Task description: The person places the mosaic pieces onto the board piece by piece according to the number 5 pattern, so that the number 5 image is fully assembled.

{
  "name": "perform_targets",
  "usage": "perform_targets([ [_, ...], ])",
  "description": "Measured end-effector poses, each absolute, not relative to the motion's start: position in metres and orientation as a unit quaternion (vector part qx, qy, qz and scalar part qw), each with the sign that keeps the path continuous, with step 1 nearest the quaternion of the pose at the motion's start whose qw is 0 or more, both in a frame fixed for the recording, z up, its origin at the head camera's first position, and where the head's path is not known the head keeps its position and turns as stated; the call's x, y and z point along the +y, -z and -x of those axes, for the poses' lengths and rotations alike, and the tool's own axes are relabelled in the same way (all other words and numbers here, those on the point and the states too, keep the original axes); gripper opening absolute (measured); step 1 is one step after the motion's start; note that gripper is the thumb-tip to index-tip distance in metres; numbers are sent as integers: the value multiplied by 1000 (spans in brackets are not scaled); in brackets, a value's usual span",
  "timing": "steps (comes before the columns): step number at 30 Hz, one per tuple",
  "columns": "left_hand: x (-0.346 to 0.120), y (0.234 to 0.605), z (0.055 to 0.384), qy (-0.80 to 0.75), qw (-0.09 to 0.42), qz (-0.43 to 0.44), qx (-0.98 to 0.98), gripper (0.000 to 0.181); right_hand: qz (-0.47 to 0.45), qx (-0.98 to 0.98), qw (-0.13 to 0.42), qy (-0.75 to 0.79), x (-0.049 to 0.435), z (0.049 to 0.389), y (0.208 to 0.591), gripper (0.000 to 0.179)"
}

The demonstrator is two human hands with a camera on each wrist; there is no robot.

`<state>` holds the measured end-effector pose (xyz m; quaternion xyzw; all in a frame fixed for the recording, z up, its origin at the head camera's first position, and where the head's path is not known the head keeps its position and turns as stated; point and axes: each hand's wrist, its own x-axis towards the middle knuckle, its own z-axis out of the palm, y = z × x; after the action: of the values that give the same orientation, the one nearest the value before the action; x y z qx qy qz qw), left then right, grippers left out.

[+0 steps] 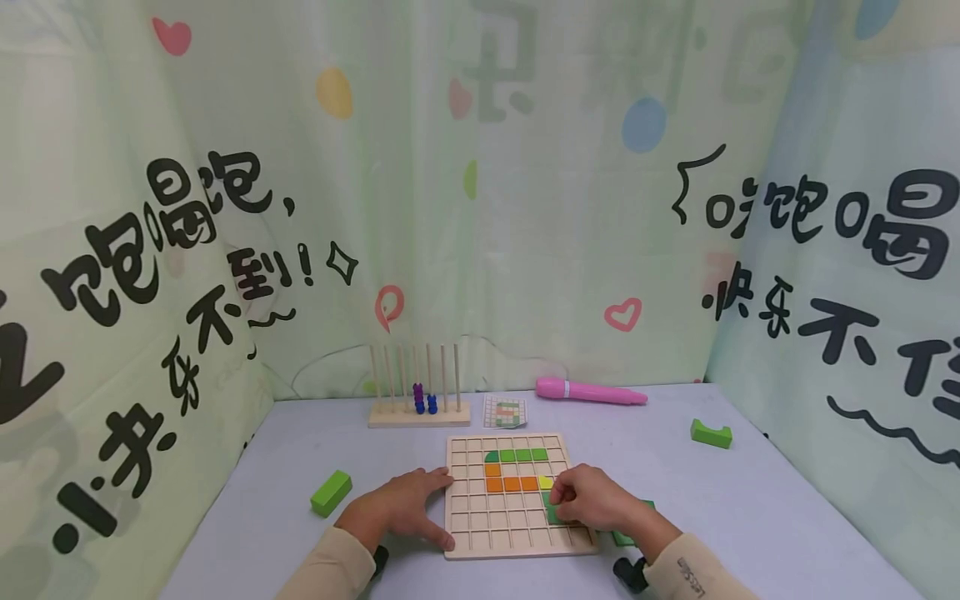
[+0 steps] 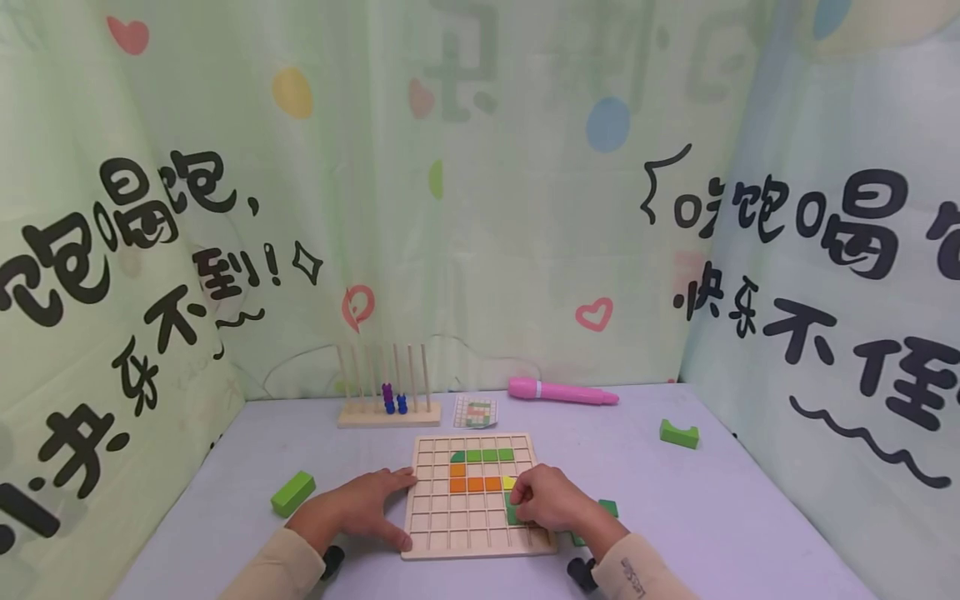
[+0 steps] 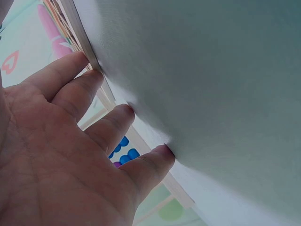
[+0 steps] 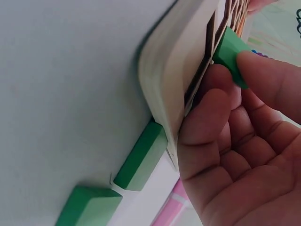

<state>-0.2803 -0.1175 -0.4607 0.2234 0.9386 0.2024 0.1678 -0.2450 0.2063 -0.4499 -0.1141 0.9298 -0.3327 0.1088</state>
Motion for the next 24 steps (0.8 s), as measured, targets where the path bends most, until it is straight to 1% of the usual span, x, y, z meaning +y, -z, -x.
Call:
perform_targets([
  [14, -117, 461, 281, -201, 166, -222, 940, 94, 106, 948, 98, 282, 197, 243, 449, 14],
  [24, -117, 463, 282, -201, 163, -226, 939, 95, 108, 958, 80, 253, 192, 243, 451, 16],
])
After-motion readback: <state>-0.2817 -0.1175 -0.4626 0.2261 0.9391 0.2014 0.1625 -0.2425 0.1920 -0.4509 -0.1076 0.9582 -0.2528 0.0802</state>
